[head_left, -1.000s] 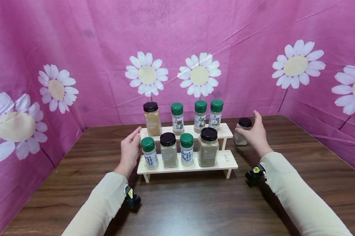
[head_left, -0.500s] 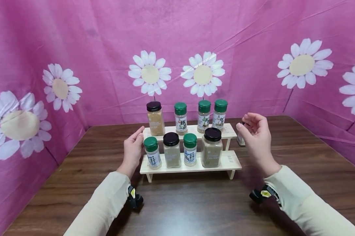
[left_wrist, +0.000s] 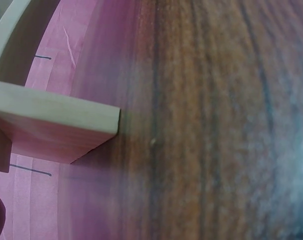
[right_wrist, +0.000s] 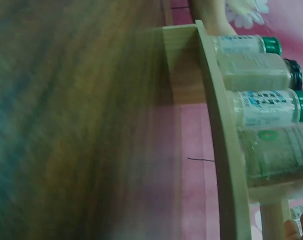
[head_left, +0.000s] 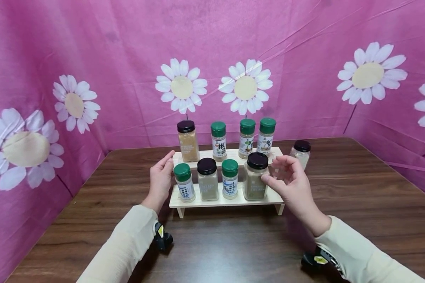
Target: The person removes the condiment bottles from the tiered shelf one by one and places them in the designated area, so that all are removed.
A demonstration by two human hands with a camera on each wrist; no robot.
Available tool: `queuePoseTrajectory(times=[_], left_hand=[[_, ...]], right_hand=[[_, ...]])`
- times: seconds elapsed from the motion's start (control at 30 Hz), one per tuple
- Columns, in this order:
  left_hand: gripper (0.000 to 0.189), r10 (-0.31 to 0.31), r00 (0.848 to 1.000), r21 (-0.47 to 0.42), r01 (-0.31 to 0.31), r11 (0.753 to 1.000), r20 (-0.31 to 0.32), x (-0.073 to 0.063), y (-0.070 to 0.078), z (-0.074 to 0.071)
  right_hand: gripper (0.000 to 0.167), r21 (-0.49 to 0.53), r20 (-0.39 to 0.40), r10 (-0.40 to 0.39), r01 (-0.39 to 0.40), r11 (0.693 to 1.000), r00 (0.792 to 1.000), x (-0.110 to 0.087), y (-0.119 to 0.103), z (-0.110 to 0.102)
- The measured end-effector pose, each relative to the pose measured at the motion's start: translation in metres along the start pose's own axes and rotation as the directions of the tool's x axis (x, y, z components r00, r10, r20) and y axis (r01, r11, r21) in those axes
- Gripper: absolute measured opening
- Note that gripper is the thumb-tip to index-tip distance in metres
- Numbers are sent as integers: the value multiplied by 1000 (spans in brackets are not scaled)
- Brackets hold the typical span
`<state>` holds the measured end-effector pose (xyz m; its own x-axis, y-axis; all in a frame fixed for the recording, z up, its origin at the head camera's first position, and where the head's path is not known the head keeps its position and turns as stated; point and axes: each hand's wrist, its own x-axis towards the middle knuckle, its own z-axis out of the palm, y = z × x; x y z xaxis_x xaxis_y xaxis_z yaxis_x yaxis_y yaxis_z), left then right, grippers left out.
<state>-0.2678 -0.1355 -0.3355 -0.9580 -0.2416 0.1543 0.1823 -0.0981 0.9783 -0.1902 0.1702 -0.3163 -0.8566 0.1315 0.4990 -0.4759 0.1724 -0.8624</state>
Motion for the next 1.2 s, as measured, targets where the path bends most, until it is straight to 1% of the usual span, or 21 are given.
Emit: queuePoseTrajectory(times=[0.13, 0.27, 0.37, 0.47, 0.6, 0.7, 0.77, 0.87, 0.97, 1.07, 1.2], left_hand=[[38, 3, 1000, -10, -3, 1000, -1, 1, 0, 0], [38, 16, 1000, 7, -16, 1000, 3, 2, -2, 0], [38, 38, 999, 29, -38, 999, 1, 2, -4, 0], [38, 49, 999, 34, -49, 998, 0, 3, -4, -1], [38, 47, 999, 36, -47, 998, 3, 3, -4, -1], [38, 46, 999, 40, -47, 998, 6, 3, -4, -2], [38, 35, 999, 32, -35, 999, 7, 2, -5, -2], [39, 26, 1000, 37, -26, 999, 8, 1, -5, -4], [38, 31, 1000, 38, -30, 999, -7, 0, -4, -7], [38, 40, 999, 26, -40, 999, -2, 1, -3, -7], [39, 30, 999, -13, -30, 999, 15, 2, -3, -3]], right_hand=[[57, -37, 41, 1, 1, 999, 999, -6, 3, 4], [65, -73, 66, 37, -32, 997, 997, -11, 3, 9], [71, -89, 61, 59, -53, 995, 996, -14, 3, 13], [75, -132, 47, 50, -43, 990, 998, -15, 3, 16], [82, -213, 35, 23, -15, 977, 999, -16, 3, 21], [85, -255, 22, 20, -14, 967, 1000, -16, 4, 26], [86, -274, 11, 34, -30, 961, 999, -18, 5, 28], [88, -267, 4, 69, -65, 961, 998, -20, 7, 34], [92, -252, 10, 100, -94, 963, 995, -21, 8, 39], [96, -246, 6, 95, -91, 965, 995, -21, 10, 43], [97, -264, -21, 81, -83, 961, 997, -21, 9, 43]])
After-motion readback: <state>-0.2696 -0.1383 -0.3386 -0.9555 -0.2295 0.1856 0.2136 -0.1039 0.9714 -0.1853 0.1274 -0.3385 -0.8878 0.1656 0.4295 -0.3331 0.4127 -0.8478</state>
